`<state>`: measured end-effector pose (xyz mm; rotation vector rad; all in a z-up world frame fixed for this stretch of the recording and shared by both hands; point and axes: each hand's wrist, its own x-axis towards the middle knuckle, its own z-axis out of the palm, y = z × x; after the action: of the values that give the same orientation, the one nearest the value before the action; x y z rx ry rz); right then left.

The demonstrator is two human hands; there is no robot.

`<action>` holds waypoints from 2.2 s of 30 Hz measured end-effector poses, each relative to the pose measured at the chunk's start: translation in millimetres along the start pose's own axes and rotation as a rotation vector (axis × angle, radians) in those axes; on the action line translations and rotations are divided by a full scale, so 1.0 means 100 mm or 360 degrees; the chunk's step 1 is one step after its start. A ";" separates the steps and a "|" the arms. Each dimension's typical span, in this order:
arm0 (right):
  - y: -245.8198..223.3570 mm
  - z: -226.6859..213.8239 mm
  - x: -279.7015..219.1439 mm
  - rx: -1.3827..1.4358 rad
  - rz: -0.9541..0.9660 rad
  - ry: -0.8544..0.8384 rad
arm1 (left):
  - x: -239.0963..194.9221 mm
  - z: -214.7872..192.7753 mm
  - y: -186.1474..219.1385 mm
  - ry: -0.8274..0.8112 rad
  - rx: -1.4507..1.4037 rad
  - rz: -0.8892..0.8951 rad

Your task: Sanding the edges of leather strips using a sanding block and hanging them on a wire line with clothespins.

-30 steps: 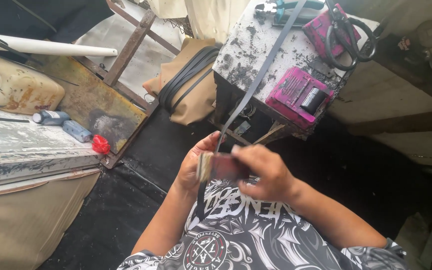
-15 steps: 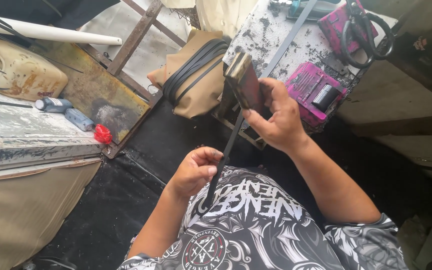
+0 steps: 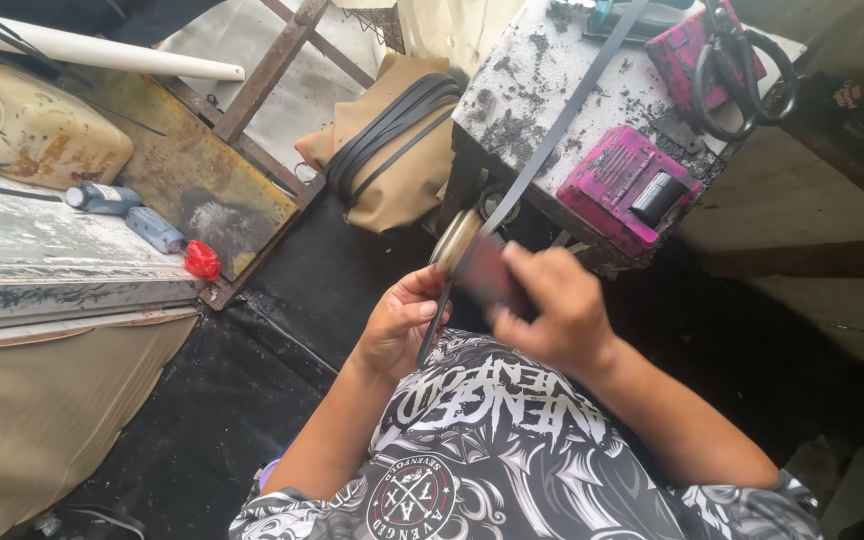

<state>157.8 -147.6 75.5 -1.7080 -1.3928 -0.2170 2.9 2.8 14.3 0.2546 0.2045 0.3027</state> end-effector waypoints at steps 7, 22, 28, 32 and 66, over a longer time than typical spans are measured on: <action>0.20 -0.16 -0.05 -0.0293 -0.0119 0.0096 | 0.07 -0.18 -0.13 0.0021 0.0014 -0.0089; -0.04 -0.17 -0.04 -0.0127 -0.0289 0.0083 | 0.11 0.42 -0.06 0.0133 0.0165 -0.0053; -0.55 -0.22 0.03 0.0009 -0.0453 -0.0279 | 0.17 -0.15 0.00 0.0191 0.0681 -0.0329; -0.43 -0.42 0.07 0.0383 -0.0261 -0.0415 | 0.16 -0.10 -0.01 0.0242 0.0533 -0.0246; 0.69 -0.11 1.01 -0.0796 -0.0369 -0.0835 | 0.20 0.24 0.28 -0.0134 0.1171 0.0475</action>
<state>256.7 -82.5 109.3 -2.1036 -2.0585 -0.2748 19.6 30.4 41.5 1.0301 0.1883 0.5049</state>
